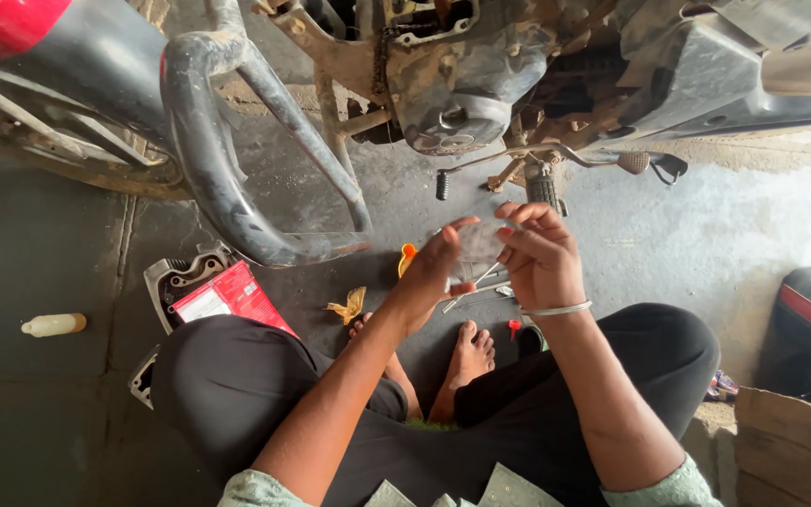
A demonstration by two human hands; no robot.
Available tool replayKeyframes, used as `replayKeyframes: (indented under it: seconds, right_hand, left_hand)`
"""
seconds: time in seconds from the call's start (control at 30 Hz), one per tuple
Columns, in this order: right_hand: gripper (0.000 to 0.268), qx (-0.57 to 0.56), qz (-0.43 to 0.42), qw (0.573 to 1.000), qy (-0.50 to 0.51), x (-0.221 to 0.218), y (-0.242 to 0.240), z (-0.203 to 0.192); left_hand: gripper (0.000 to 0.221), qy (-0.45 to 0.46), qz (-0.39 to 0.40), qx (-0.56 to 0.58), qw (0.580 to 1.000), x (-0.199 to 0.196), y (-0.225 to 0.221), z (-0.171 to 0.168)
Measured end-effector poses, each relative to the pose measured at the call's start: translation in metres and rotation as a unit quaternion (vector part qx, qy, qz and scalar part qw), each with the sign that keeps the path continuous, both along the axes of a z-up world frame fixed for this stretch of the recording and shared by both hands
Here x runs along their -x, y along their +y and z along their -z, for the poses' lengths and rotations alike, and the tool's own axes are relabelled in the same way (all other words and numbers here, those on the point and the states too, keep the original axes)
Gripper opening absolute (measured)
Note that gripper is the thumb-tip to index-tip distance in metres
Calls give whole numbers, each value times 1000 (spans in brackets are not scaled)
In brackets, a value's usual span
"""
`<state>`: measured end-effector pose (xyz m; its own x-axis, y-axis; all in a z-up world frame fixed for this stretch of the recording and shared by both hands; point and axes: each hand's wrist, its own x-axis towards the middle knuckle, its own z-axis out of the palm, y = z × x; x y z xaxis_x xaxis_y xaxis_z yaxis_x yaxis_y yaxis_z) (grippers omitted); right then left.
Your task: Replacing or repairing a piston and rings for a motorcycle engine.
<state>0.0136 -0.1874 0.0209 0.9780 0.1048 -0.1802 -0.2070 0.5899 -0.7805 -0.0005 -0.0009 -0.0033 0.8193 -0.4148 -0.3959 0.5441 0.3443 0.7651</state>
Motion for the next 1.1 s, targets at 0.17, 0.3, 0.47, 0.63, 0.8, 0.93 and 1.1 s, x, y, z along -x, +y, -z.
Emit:
replayKeyframes:
  seconds: [0.17, 0.3, 0.47, 0.63, 0.8, 0.93, 1.1]
  right_hand:
    - [18, -39, 12, 999, -28, 2, 3, -21]
    - [22, 114, 69, 985, -111, 8, 16, -40]
    - [17, 464, 8, 856, -227, 24, 22, -41]
    - [37, 605, -11, 739, -295, 22, 32, -40]
    - [31, 548, -46, 810, -203, 16, 14, -27]
    - [38, 226, -99, 967, -71, 16, -5, -10]
    - [45, 257, -120, 957, -61, 11, -9, -11]
  left_hand:
    - [78, -65, 117, -2, 991, 9, -8, 20]
    - [70, 58, 7, 27, 998, 7, -13, 2]
    - [67, 48, -115, 94, 988, 3, -4, 2]
    - [65, 66, -154, 106, 980, -1, -4, 14]
    - [60, 76, -175, 150, 970, -6, 4, -7]
    - [42, 120, -198, -16, 973, -8, 5, 30]
    - [40, 88, -213, 67, 971, -4, 1, 45]
